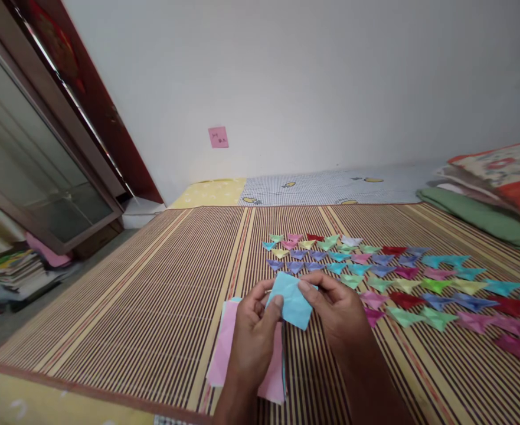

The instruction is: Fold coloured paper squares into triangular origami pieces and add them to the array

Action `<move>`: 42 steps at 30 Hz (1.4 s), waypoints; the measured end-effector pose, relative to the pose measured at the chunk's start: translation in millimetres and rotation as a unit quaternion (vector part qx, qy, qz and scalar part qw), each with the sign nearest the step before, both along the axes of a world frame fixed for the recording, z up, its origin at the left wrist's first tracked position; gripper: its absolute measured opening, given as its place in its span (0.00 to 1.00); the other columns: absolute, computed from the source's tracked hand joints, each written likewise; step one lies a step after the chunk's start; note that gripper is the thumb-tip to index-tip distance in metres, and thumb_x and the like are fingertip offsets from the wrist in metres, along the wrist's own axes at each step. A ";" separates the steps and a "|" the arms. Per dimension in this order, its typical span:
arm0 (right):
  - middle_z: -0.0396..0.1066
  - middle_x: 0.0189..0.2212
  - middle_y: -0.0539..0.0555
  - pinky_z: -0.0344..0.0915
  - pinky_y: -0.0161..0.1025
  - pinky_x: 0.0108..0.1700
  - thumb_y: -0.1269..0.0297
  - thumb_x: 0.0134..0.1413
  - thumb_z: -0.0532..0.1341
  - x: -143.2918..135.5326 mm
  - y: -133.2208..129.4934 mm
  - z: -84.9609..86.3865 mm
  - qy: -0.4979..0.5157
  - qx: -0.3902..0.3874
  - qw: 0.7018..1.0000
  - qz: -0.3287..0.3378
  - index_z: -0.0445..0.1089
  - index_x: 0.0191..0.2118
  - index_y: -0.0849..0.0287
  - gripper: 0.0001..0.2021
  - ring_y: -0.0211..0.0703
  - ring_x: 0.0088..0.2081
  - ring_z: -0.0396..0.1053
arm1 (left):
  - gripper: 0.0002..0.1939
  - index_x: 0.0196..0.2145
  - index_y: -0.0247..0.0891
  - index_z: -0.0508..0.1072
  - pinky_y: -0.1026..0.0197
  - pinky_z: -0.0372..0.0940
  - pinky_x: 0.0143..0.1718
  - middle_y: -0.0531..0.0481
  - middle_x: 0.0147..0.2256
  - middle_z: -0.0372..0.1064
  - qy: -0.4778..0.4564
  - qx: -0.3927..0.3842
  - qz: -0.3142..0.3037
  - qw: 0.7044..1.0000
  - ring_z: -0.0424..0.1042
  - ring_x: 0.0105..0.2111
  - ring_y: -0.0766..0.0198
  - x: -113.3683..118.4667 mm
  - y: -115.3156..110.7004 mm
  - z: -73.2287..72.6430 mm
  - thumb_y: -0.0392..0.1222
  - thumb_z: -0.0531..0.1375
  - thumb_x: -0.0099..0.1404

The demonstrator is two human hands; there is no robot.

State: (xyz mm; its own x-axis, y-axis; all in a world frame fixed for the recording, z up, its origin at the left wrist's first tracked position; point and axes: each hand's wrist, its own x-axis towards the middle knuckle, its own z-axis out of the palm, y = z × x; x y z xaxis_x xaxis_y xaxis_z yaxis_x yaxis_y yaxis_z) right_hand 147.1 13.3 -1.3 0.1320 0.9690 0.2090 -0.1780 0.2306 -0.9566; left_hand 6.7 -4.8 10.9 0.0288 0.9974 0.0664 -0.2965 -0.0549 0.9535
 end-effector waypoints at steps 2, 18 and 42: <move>0.71 0.26 0.49 0.65 0.35 0.30 0.55 0.54 0.69 0.7 -1.4 3.1 -0.001 0.002 1.000 -0.001 0.76 0.32 0.57 0.11 0.41 0.27 0.68 | 0.14 0.39 0.35 0.79 0.63 0.68 0.32 0.47 0.30 0.77 0.011 0.005 -0.012 1.000 0.74 0.29 0.62 -1.9 1.0 0.2 0.49 0.66 0.65; 0.66 0.21 0.46 0.58 0.33 0.26 0.55 0.53 0.69 -0.2 -6.1 11.6 0.004 -0.040 0.999 0.002 0.72 0.27 0.58 0.12 0.36 0.23 0.60 | 0.15 0.55 0.43 0.74 0.62 0.64 0.39 0.51 0.35 0.70 0.109 0.086 -0.075 0.988 0.67 0.34 0.64 -15.9 -2.1 2.8 0.45 0.59 0.72; 0.76 0.32 0.52 0.72 0.42 0.40 0.59 0.59 0.64 4.3 -3.0 6.4 -0.046 -0.002 0.988 0.148 0.76 0.43 0.55 0.09 0.44 0.35 0.75 | 0.25 0.41 0.28 0.83 0.58 0.76 0.37 0.36 0.34 0.82 -0.145 -0.051 -0.104 0.983 0.82 0.36 0.52 -27.4 12.1 -10.2 0.57 0.62 0.68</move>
